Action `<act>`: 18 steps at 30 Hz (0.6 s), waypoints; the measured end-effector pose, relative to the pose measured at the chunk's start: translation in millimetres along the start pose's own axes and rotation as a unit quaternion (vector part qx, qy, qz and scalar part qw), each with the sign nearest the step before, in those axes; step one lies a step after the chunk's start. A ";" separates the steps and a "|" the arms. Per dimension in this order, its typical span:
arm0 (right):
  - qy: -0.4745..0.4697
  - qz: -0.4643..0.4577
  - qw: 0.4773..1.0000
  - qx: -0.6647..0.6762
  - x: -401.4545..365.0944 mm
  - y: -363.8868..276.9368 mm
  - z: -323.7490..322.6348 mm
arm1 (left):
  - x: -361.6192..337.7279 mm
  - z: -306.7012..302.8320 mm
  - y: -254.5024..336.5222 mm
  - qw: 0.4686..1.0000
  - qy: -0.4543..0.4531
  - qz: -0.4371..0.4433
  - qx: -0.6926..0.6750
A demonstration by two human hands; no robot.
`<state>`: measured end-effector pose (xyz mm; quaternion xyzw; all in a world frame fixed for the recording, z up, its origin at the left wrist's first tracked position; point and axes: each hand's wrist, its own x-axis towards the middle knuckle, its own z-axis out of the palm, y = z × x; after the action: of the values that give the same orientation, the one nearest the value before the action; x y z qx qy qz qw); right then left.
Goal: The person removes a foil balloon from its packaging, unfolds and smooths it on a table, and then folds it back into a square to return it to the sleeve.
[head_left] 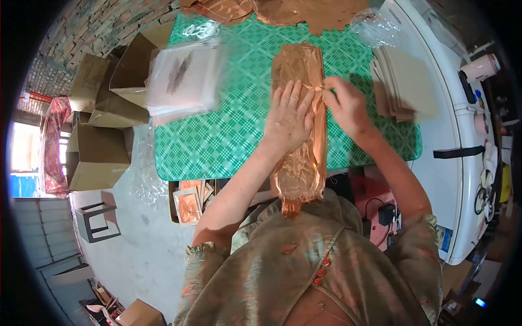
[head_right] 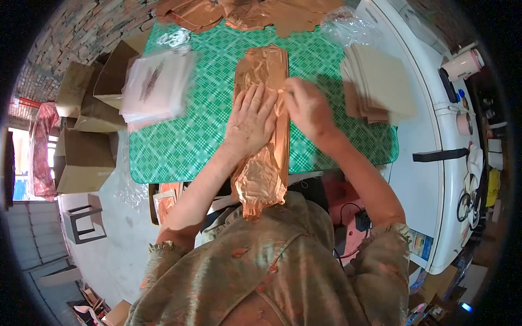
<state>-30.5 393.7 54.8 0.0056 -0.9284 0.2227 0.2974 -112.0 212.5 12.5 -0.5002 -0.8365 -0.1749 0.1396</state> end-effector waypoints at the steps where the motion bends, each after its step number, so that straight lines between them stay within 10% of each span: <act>1: -0.042 -0.008 0.999 -0.005 -1.1 -5.9 2.2 | 0.2 0.0 -0.5 1.000 -0.010 0.001 0.002; 4: -0.213 -0.008 0.977 -0.026 -6.3 -13.7 12.8 | 1.5 -4.1 -1.1 1.000 -0.029 0.000 -0.001; 18: -0.282 -0.152 0.897 -0.306 99.7 46.5 43.3 | 1.9 -5.0 0.4 1.000 -0.023 -0.001 -0.010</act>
<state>-143.0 429.7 59.7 0.1176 -0.9836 -0.1309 0.0408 -112.2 212.0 17.8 -0.5048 -0.8382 -0.1714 0.1151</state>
